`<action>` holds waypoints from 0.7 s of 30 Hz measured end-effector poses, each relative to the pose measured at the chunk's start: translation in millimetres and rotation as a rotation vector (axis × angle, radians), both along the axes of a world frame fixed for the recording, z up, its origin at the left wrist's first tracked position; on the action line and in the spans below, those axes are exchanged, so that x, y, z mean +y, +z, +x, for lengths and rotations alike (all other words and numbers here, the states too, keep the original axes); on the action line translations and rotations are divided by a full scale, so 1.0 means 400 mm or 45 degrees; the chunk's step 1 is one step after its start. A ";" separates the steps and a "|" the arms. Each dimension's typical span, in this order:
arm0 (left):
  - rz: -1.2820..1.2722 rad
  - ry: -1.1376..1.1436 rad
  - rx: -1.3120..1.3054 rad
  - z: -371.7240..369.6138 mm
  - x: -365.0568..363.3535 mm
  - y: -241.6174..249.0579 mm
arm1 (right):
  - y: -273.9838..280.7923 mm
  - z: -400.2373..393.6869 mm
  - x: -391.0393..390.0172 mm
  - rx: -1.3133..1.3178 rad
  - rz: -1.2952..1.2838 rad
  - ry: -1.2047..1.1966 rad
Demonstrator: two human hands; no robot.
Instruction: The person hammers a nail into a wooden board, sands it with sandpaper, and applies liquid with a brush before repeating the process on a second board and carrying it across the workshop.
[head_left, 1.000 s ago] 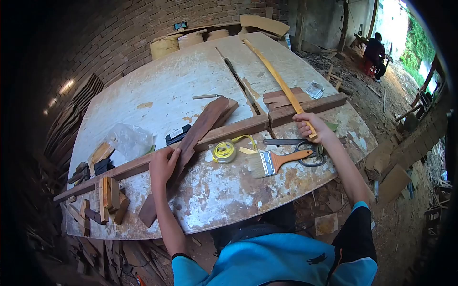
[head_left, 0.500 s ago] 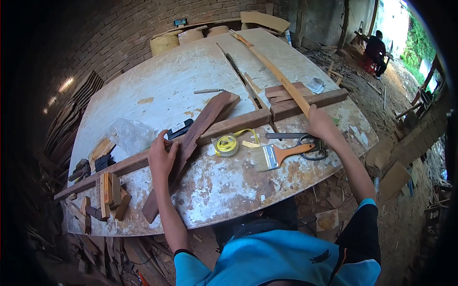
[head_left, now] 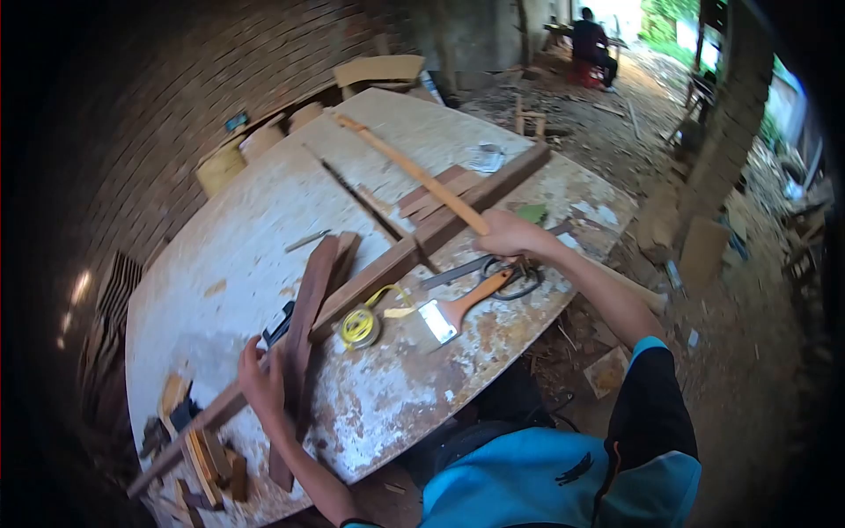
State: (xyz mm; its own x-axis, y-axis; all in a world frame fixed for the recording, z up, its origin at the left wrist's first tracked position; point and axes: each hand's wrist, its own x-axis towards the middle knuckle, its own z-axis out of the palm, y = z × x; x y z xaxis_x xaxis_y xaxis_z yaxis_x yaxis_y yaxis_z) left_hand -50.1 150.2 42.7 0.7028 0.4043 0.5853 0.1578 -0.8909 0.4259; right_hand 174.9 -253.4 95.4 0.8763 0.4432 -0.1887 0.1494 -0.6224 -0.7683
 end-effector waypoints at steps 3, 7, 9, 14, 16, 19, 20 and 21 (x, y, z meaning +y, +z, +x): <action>0.140 -0.029 -0.141 0.009 -0.044 0.029 | 0.024 -0.041 -0.006 0.245 0.208 0.006; 0.355 -0.137 -0.304 0.013 -0.100 0.058 | 0.044 -0.153 -0.059 0.466 0.596 -0.027; 0.433 -0.284 -0.379 0.023 -0.109 0.044 | 0.046 -0.229 -0.109 0.552 0.685 -0.065; -0.045 -0.828 -0.225 0.120 -0.252 0.077 | 0.088 -0.402 -0.246 0.682 0.829 -0.053; -0.477 -0.980 -0.087 0.188 -0.357 0.110 | 0.162 -0.477 -0.301 0.647 0.657 -0.014; -0.790 -0.954 0.254 0.293 -0.506 0.204 | 0.241 -0.581 -0.375 0.503 0.189 0.026; -1.116 -0.995 0.365 0.384 -0.492 0.179 | 0.262 -0.623 -0.386 0.341 0.047 0.048; -1.443 -1.026 0.473 0.491 -0.476 0.131 | 0.282 -0.664 -0.396 0.174 -0.096 0.070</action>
State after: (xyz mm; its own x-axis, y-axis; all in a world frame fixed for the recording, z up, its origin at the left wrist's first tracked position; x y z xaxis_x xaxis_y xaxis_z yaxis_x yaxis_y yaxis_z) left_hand 146.4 -40.0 95.0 0.9977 -0.0548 -0.0408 0.0406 -0.0047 0.9992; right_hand -90.5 -411.8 208.2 0.8150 0.4699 -0.3392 0.0818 -0.6726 -0.7354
